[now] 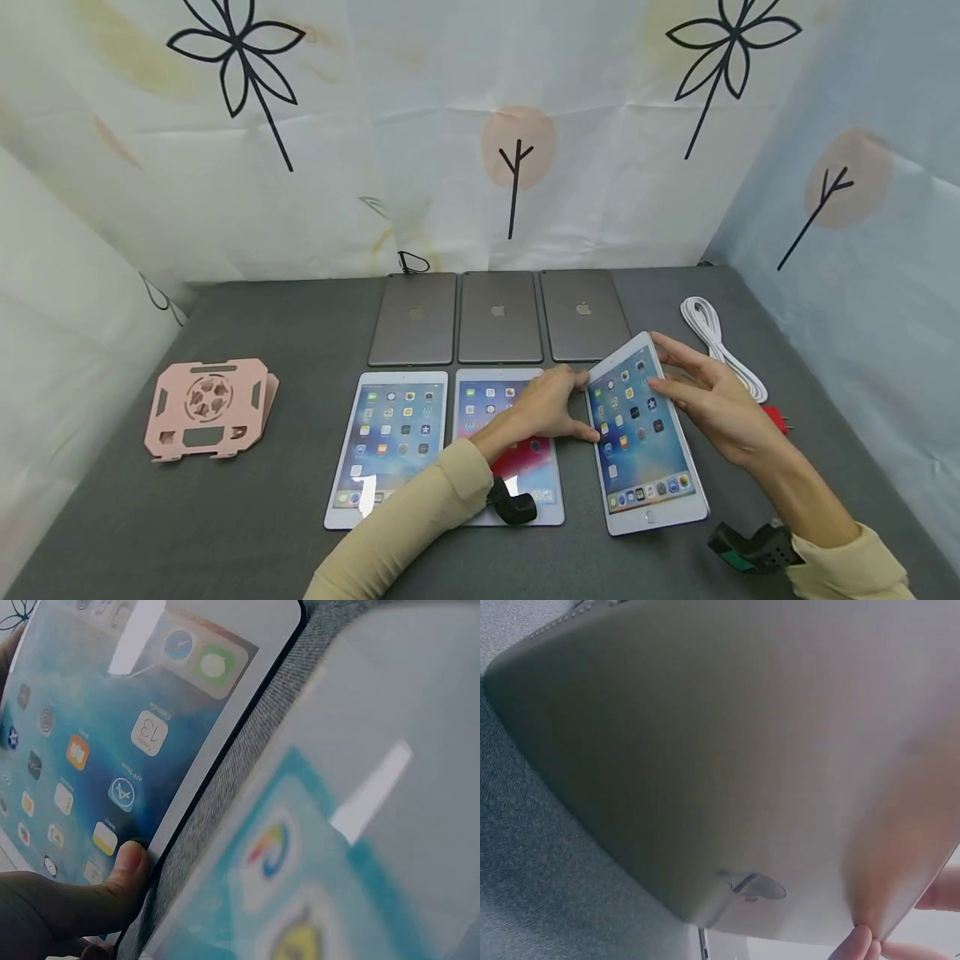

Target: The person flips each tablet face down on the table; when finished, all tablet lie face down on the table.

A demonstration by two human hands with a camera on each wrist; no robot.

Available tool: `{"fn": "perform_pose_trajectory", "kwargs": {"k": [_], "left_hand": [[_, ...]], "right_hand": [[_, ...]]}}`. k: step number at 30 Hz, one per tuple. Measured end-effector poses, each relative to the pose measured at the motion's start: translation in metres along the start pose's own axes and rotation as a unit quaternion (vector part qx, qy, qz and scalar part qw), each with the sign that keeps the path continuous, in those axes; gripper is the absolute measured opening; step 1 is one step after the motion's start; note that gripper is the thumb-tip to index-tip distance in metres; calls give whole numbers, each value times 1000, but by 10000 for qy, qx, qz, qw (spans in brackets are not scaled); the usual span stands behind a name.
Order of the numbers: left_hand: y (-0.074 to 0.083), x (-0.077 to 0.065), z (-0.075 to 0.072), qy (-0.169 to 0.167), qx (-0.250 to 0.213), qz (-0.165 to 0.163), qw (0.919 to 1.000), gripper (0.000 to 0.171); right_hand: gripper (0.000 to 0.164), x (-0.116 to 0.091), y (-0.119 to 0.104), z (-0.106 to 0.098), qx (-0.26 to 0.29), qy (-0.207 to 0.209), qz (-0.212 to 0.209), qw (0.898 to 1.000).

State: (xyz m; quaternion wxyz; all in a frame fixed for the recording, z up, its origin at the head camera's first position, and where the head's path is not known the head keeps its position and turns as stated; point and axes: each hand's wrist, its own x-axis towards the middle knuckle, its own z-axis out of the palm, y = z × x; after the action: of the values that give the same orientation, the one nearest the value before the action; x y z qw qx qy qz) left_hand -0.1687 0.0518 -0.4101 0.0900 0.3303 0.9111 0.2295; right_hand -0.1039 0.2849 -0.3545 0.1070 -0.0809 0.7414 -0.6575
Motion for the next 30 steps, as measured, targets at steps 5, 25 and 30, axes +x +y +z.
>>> {"fn": "perform_pose_trajectory", "kwargs": {"k": [5, 25, 30], "left_hand": [[4, 4, 5, -23, -144, -30, 9999, 68], [0, -7, -28, -827, -4056, 397, 9094, 83], [2, -10, -34, -876, -4320, 226, 8973, 87]], "right_hand": [[71, 2, -4, 8, -92, 95, -47, 9999], [71, 15, -4, 40, 484, -466, 606, 9959], [65, 17, -2, 44, 347, -571, 553, 9962]]}}
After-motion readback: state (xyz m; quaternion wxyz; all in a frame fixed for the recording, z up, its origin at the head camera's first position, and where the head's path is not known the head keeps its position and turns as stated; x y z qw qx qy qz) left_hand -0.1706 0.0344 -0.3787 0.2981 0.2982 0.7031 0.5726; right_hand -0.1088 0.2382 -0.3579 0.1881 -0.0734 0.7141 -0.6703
